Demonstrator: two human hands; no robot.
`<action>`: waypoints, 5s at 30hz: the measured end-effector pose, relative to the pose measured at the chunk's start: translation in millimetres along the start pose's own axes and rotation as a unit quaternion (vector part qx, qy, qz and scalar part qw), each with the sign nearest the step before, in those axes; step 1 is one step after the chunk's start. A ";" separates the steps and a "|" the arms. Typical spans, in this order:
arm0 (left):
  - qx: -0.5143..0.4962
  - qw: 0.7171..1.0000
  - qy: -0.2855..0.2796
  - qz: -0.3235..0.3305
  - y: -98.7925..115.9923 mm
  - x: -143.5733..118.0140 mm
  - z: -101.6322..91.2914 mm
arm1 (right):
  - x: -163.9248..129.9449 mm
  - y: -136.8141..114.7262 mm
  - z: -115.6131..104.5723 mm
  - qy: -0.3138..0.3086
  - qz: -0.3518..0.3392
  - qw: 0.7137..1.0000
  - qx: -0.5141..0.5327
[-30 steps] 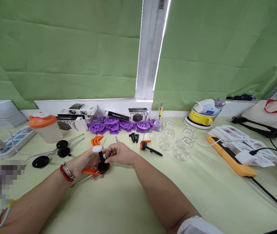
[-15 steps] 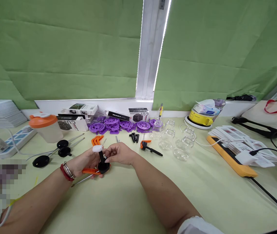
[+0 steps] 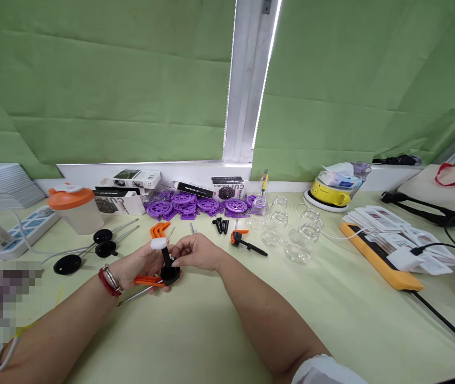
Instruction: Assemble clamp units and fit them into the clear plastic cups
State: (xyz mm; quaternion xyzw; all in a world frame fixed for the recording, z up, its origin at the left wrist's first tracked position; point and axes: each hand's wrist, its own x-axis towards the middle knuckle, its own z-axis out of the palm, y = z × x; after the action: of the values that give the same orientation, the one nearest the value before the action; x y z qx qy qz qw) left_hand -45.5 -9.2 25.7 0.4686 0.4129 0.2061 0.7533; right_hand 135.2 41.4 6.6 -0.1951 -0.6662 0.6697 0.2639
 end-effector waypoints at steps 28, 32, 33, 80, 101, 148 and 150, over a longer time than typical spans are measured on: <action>0.035 0.999 0.032 -0.003 4.6 -3.8 7.5 | -3.9 -11.9 -6.4 -0.002 0.020 0.998 -0.065; 0.036 0.999 0.040 -0.007 5.7 -4.2 10.0 | -5.1 -15.2 -6.9 -0.020 0.008 0.992 -0.122; 0.036 0.999 0.037 -0.008 5.9 -4.4 10.6 | -5.1 -15.0 -7.1 -0.024 0.008 0.991 -0.130; 0.037 0.998 0.049 -0.005 1.3 -3.4 6.9 | -0.3 -5.4 -5.4 -0.030 0.023 0.998 -0.043; 0.018 0.999 0.049 -0.010 4.3 -3.4 12.2 | -2.7 -5.8 -9.7 -0.061 0.022 0.997 -0.037; 0.529 0.662 0.303 0.436 -25.3 14.3 13.7 | -64.0 -16.4 -13.6 0.142 0.148 0.667 -0.716; 0.541 0.654 0.306 0.431 -27.6 17.6 12.8 | -67.2 -10.4 -26.1 0.158 0.182 0.620 -0.747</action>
State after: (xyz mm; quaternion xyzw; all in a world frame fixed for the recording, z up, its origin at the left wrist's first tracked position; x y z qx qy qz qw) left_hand -27.1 -16.9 -3.2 0.8293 0.4099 0.3791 0.0241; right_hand 204.9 20.5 9.9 -0.5453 -0.8357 -0.0649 0.0011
